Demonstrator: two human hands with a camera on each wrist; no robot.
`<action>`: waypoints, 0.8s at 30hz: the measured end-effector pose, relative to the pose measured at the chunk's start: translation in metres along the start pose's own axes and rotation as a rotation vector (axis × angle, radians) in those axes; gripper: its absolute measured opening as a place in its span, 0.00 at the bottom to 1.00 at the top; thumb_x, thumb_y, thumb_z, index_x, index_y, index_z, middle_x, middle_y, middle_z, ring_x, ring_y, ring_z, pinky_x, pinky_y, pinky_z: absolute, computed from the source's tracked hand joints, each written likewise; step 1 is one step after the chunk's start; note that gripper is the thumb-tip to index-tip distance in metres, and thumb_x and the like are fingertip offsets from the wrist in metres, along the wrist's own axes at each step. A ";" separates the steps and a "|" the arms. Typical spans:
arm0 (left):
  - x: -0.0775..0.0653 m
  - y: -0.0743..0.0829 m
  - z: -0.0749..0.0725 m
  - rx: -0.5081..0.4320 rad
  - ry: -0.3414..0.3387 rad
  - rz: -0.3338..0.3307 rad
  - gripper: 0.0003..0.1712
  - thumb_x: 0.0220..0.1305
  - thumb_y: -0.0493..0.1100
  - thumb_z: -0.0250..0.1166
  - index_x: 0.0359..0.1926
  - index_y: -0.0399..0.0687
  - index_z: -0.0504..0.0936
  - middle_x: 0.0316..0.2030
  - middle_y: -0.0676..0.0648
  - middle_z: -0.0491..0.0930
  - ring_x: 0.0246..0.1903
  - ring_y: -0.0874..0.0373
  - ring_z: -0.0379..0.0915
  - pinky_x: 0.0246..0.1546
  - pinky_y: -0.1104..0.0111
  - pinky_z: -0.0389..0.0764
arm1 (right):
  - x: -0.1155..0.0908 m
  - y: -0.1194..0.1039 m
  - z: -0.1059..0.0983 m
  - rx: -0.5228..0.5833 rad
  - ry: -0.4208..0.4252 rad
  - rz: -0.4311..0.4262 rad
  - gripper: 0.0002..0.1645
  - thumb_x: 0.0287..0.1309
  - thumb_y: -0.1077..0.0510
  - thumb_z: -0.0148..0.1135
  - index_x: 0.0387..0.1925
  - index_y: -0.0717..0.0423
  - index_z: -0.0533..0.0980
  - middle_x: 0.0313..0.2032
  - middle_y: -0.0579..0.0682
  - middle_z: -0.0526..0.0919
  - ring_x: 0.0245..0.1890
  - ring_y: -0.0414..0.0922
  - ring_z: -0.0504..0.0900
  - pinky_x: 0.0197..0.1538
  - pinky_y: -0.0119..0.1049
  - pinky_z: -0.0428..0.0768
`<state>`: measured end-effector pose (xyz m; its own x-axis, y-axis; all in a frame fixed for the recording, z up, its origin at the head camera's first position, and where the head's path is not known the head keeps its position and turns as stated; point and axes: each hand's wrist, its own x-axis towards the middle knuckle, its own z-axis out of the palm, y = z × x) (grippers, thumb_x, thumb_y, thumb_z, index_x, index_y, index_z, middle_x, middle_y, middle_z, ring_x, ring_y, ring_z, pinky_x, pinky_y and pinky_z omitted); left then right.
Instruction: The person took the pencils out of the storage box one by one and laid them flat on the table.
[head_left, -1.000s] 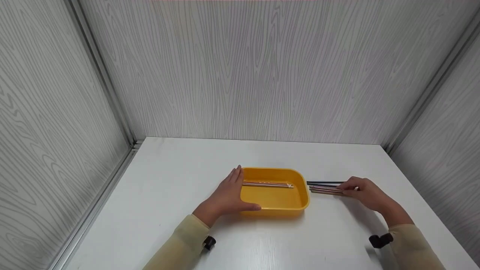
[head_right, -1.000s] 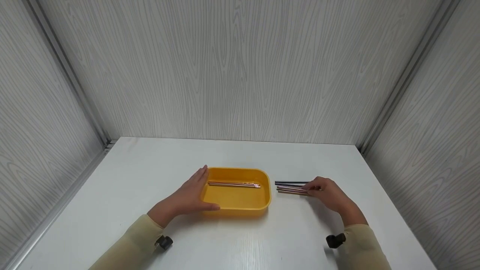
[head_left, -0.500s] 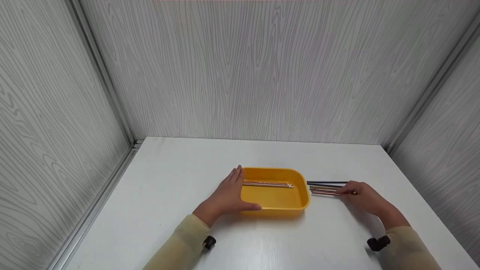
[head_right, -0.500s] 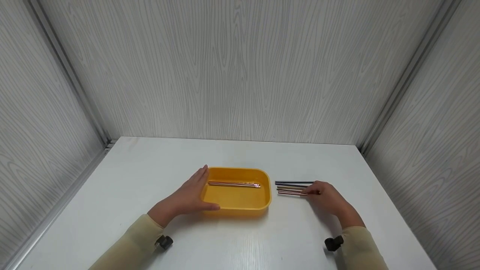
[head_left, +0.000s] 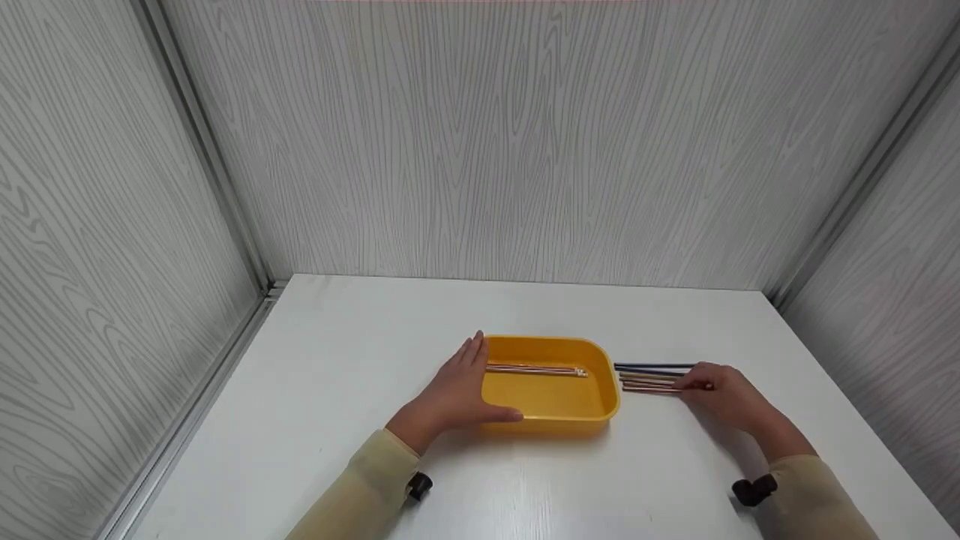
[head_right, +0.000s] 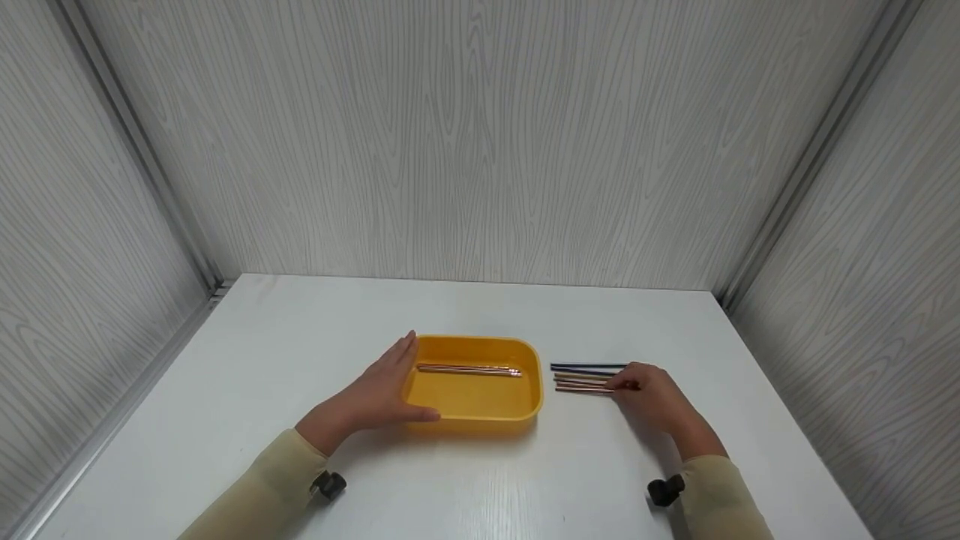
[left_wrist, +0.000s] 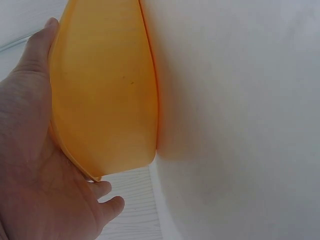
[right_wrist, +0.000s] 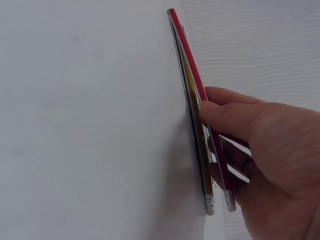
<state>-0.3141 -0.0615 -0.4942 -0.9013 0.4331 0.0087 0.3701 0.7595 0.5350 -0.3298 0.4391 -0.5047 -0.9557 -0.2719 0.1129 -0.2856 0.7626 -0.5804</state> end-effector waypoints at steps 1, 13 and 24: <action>0.000 0.000 0.000 -0.004 -0.002 -0.002 0.85 0.52 0.82 0.75 0.90 0.39 0.42 0.90 0.42 0.36 0.89 0.44 0.33 0.86 0.48 0.44 | 0.000 0.001 0.001 -0.003 0.006 0.002 0.11 0.70 0.66 0.75 0.47 0.49 0.92 0.45 0.49 0.89 0.44 0.45 0.81 0.45 0.32 0.80; 0.002 -0.003 0.003 0.009 0.005 -0.005 0.86 0.51 0.84 0.75 0.90 0.40 0.41 0.90 0.44 0.35 0.89 0.45 0.34 0.86 0.48 0.45 | 0.003 0.005 0.004 -0.064 0.031 0.025 0.12 0.68 0.68 0.76 0.45 0.49 0.92 0.46 0.50 0.89 0.48 0.49 0.84 0.48 0.34 0.84; 0.001 -0.003 0.003 0.012 -0.001 -0.009 0.86 0.51 0.84 0.74 0.90 0.41 0.40 0.90 0.45 0.34 0.89 0.47 0.33 0.86 0.50 0.44 | 0.003 0.001 0.004 -0.044 0.053 0.046 0.11 0.68 0.68 0.76 0.45 0.49 0.92 0.46 0.50 0.88 0.49 0.50 0.84 0.48 0.34 0.83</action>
<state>-0.3154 -0.0619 -0.4981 -0.9044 0.4266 0.0031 0.3646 0.7691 0.5250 -0.3327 0.4361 -0.5082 -0.9700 -0.2057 0.1298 -0.2430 0.7990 -0.5500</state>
